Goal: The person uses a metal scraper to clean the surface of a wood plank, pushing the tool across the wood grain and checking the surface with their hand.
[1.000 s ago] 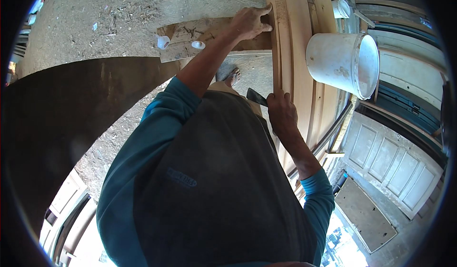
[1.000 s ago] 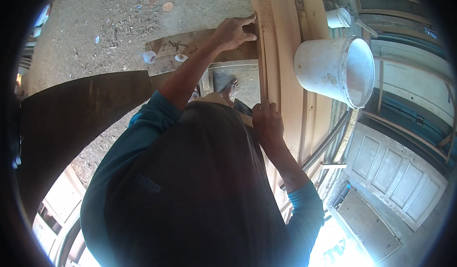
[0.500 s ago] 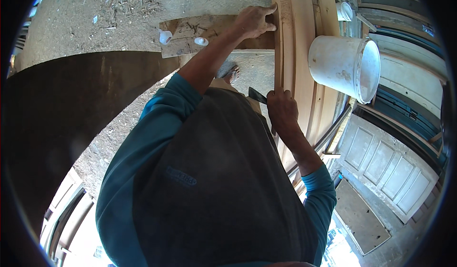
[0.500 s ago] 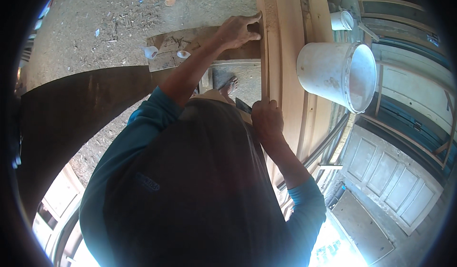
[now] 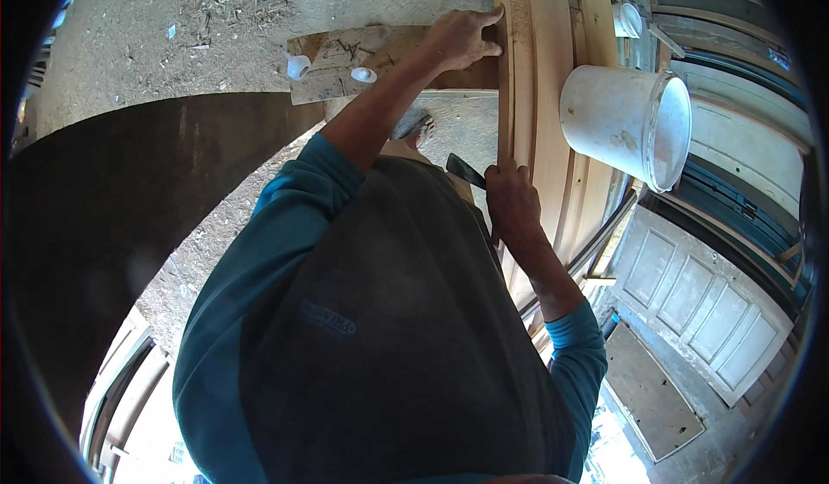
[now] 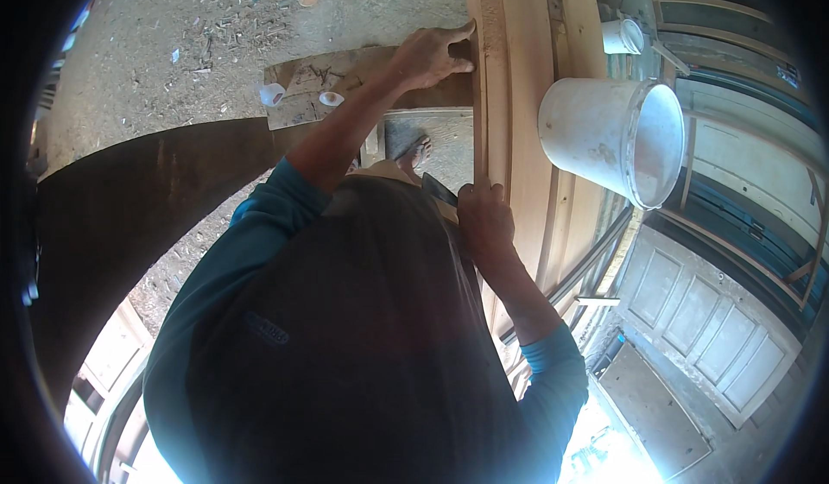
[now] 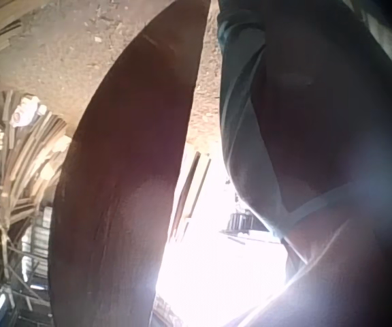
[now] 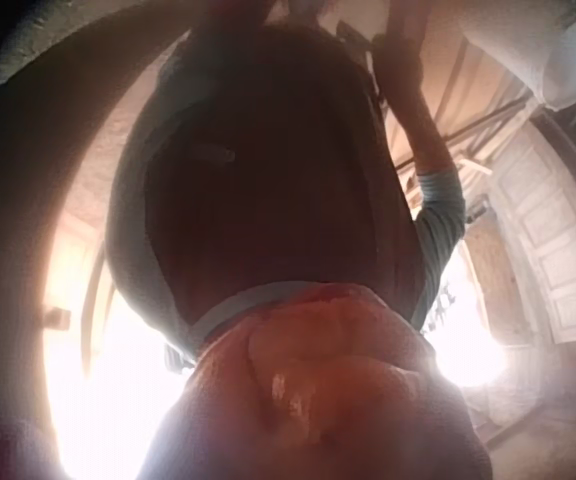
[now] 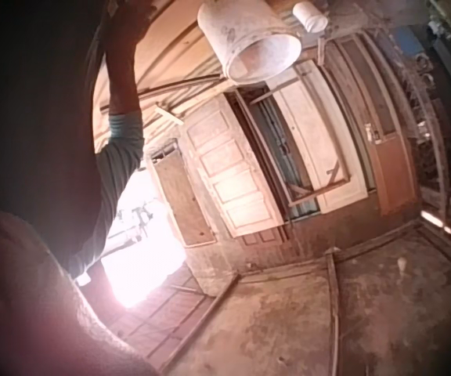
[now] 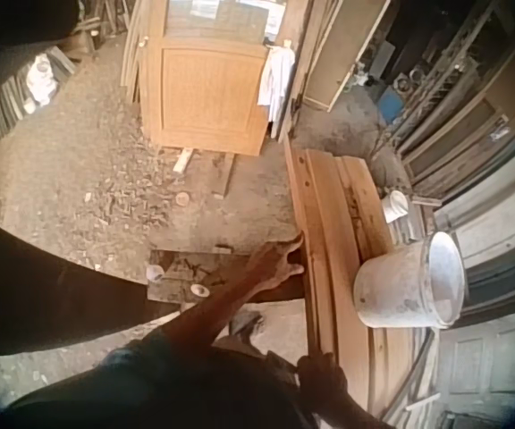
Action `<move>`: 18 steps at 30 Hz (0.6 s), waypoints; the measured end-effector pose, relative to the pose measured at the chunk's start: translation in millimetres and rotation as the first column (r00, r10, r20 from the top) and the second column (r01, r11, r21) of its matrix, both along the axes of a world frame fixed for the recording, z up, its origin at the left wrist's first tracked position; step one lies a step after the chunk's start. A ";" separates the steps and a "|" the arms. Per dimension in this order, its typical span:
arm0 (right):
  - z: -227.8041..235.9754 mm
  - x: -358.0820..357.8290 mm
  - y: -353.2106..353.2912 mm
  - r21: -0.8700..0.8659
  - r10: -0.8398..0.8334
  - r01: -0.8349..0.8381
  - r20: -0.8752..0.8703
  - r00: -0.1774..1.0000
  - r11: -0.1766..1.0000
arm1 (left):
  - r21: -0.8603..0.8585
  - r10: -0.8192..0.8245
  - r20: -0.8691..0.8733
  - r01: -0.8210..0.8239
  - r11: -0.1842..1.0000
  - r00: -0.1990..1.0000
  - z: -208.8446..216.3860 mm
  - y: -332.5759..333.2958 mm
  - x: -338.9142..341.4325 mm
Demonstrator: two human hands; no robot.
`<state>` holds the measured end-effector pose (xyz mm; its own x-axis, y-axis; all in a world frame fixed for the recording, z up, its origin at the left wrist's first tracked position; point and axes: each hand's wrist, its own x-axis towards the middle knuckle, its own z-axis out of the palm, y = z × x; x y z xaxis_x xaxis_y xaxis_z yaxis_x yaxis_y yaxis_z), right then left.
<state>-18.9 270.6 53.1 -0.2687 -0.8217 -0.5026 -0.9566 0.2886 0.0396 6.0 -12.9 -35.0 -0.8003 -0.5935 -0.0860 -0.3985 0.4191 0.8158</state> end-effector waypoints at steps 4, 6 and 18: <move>1.1 -2.1 1.8 -0.023 -0.017 0.018 0.024 1.000 1.000 | -0.038 -0.021 -0.017 0.020 0.999 1.000 1.0 -0.9 1.1; 0.9 -3.0 2.2 -0.027 -0.023 0.024 0.036 0.999 0.999 | -0.021 -0.022 -0.013 0.022 1.000 1.000 2.4 -1.2 1.4; 3.1 -3.3 2.5 -0.039 -0.051 0.054 0.055 0.997 0.998 | 0.007 0.007 -0.007 -0.007 1.000 1.000 -1.2 3.2 -0.1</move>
